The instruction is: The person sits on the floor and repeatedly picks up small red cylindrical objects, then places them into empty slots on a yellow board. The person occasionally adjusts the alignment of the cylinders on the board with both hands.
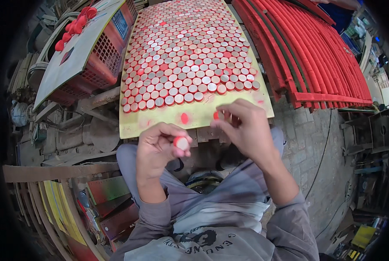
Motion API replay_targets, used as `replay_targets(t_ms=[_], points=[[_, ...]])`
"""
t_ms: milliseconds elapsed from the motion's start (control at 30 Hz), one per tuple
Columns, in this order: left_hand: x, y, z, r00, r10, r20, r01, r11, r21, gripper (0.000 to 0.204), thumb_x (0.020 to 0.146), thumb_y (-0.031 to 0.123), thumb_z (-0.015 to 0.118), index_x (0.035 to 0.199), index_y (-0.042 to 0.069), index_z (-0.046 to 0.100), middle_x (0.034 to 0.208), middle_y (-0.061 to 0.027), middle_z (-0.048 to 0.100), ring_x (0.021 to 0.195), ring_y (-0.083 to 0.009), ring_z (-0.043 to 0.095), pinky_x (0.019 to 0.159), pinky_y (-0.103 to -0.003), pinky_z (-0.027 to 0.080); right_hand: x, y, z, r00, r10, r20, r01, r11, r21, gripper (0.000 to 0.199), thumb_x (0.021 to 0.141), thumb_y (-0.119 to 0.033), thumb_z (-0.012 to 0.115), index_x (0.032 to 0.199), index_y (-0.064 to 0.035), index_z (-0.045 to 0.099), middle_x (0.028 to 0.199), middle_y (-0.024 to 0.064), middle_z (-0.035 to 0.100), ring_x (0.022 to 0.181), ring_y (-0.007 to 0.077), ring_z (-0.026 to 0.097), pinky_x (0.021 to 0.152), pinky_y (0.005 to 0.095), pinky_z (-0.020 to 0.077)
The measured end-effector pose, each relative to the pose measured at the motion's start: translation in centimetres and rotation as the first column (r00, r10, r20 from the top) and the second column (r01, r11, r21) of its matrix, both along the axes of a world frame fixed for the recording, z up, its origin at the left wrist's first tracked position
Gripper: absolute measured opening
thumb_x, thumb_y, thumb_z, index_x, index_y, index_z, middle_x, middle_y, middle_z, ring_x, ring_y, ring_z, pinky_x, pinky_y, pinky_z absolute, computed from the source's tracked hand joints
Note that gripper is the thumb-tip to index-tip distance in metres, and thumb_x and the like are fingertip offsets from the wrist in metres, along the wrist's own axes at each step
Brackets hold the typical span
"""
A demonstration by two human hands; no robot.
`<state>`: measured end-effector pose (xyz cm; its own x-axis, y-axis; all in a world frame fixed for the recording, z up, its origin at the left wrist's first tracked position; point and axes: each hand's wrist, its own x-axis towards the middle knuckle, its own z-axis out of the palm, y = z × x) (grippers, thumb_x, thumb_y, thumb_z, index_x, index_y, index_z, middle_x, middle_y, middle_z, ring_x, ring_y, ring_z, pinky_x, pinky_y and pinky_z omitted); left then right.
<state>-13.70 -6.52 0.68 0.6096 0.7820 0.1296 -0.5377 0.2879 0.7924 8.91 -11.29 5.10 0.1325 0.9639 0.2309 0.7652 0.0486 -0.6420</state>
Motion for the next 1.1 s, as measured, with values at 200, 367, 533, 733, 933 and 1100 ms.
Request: replay_targets(t_ms=[200, 367, 533, 733, 933, 1100], points=[[-1.3, 1.0, -0.8, 0.997, 0.079, 0.001, -0.079, 0.997, 0.0, 0.041, 0.077, 0.004, 0.088, 0.11, -0.005, 0.066, 0.105, -0.0125, 0.071, 0.099, -0.0203, 0.071, 0.083, -0.032, 0.063, -0.8, 2.7, -3.6, 0.969, -0.221, -0.114, 0.234, 0.965, 0.119, 0.022, 0.075, -0.006, 0.088, 0.087, -0.0002, 0.07, 0.07, 0.001, 0.064, 0.06, 0.0062, 0.054, 0.055, 0.0238, 0.0437], [-1.5, 1.0, -0.4, 0.986, 0.156, -0.066, -0.155, 0.988, 0.016, 0.048, 0.075, 0.019, 0.092, 0.109, -0.003, 0.067, 0.098, -0.0157, 0.072, 0.077, -0.0177, 0.07, 0.069, -0.03, 0.06, -0.9, 3.0, -5.0, 0.952, -0.238, -0.195, 0.266, 0.954, 0.138, 0.024, 0.075, -0.006, 0.089, 0.082, -0.0014, 0.066, 0.067, -0.0014, 0.06, 0.06, 0.0053, 0.051, 0.055, 0.023, 0.0433], [-2.2, 1.1, -1.0, 0.997, 0.072, 0.005, -0.072, 0.997, 0.014, 0.039, 0.076, 0.003, 0.088, 0.11, -0.004, 0.068, 0.105, -0.0112, 0.071, 0.1, -0.0191, 0.071, 0.089, -0.031, 0.06, -1.2, 3.0, -3.1, 0.961, -0.271, -0.05, 0.275, 0.953, 0.124, 0.024, 0.077, -0.005, 0.086, 0.081, 0.0019, 0.063, 0.071, 0.0077, 0.066, 0.06, 0.0125, 0.06, 0.058, 0.0281, 0.0483], [-2.2, 1.2, -1.0, 0.998, 0.061, -0.019, -0.061, 0.998, 0.004, 0.039, 0.077, 0.004, 0.088, 0.109, -0.004, 0.068, 0.106, -0.0105, 0.07, 0.102, -0.0189, 0.071, 0.089, -0.029, 0.06, -1.8, 3.2, -3.7, 0.947, -0.277, -0.162, 0.295, 0.95, 0.102, 0.018, 0.079, -0.003, 0.084, 0.084, 0.0027, 0.068, 0.07, 0.006, 0.066, 0.061, 0.0101, 0.059, 0.058, 0.026, 0.0478], [-2.0, 1.2, -1.2, 0.999, 0.042, 0.001, -0.042, 0.999, 0.008, 0.04, 0.077, 0.004, 0.088, 0.11, -0.005, 0.068, 0.107, -0.0103, 0.07, 0.102, -0.0189, 0.07, 0.09, -0.029, 0.06, -2.0, 3.9, -4.4, 0.935, -0.28, -0.219, 0.312, 0.942, 0.126, 0.015, 0.08, -0.001, 0.082, 0.085, 0.0027, 0.069, 0.072, 0.0075, 0.069, 0.063, 0.0104, 0.062, 0.058, 0.0262, 0.0497], [-1.4, 1.2, -1.1, 0.999, 0.045, -0.026, -0.045, 0.999, -0.008, 0.039, 0.077, 0.002, 0.087, 0.11, -0.005, 0.067, 0.106, -0.0106, 0.07, 0.101, -0.0184, 0.071, 0.09, -0.029, 0.06, -1.6, 3.9, -4.4, 0.944, -0.26, -0.201, 0.295, 0.941, 0.167, 0.016, 0.08, -0.003, 0.084, 0.086, 0.0021, 0.071, 0.068, 0.0014, 0.067, 0.061, 0.0047, 0.057, 0.058, 0.0219, 0.0467]])
